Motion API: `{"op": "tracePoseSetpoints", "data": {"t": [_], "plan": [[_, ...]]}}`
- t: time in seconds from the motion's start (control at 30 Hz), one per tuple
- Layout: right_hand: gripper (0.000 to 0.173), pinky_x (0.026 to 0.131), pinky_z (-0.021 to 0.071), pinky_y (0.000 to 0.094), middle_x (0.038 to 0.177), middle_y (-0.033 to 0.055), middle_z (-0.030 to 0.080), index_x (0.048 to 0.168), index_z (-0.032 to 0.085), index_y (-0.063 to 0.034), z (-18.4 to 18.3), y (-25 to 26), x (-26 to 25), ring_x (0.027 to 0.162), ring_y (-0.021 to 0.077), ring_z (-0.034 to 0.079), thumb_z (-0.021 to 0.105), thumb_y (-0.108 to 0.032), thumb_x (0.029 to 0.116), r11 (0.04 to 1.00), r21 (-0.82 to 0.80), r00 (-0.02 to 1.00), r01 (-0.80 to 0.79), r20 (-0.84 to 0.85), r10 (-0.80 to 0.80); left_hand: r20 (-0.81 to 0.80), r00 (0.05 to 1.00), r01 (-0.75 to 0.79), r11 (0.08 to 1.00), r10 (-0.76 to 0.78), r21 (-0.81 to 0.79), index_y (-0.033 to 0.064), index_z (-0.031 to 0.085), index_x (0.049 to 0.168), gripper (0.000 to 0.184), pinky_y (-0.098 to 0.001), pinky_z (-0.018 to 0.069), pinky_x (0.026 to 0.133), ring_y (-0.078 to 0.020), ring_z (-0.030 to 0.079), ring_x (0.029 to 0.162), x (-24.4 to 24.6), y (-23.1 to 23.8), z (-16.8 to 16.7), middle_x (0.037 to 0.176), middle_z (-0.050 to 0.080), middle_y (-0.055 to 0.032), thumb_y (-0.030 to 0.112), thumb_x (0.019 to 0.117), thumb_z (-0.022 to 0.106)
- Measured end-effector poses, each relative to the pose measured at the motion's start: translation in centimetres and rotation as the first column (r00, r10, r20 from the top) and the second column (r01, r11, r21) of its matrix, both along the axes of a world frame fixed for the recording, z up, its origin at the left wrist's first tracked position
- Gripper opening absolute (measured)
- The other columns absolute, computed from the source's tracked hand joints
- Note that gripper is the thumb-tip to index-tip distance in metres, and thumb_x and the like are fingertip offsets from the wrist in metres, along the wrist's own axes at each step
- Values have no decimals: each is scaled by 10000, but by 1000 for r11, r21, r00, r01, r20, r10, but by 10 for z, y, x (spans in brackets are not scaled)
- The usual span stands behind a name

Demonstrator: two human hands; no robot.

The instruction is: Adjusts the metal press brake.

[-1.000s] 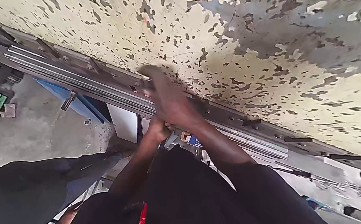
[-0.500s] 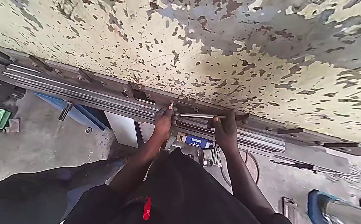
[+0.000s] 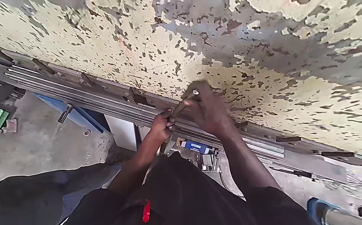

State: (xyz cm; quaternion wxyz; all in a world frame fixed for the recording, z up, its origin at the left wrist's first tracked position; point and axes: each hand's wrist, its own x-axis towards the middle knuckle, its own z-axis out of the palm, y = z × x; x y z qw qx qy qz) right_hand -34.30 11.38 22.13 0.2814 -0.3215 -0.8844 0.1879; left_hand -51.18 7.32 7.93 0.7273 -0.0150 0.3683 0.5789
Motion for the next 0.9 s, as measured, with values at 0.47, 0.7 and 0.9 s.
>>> {"op": "tracePoseSetpoints", "data": {"t": [0.47,0.7,0.9], "plan": [[397,583,595,451,1176,138,647,1408,525,-162,-25,0,-217,750,295,707,521,-100,1016,997,28,945,-77,320,64,211,977,-74,986,41,152,194,669,1001,805,-379,590,648,-171,688,771,5,-23,-22,854,706,-50,827,931,176],[362,652,597,523,1188,146,639,1412,522,-211,-28,6,-211,828,346,704,462,-152,1060,982,-5,914,-190,365,179,113,992,-69,983,50,170,222,659,991,891,-419,592,680,-182,687,801,14,-29,-12,861,708,-45,863,890,48],[387,725,604,541,1300,135,626,1439,541,-241,-59,5,-237,985,359,699,432,-167,1076,988,-12,877,-154,459,143,-268,963,22,981,31,193,61,583,1098,357,-297,529,725,-139,571,773,20,-42,9,903,575,-79,187,1123,250]]}}
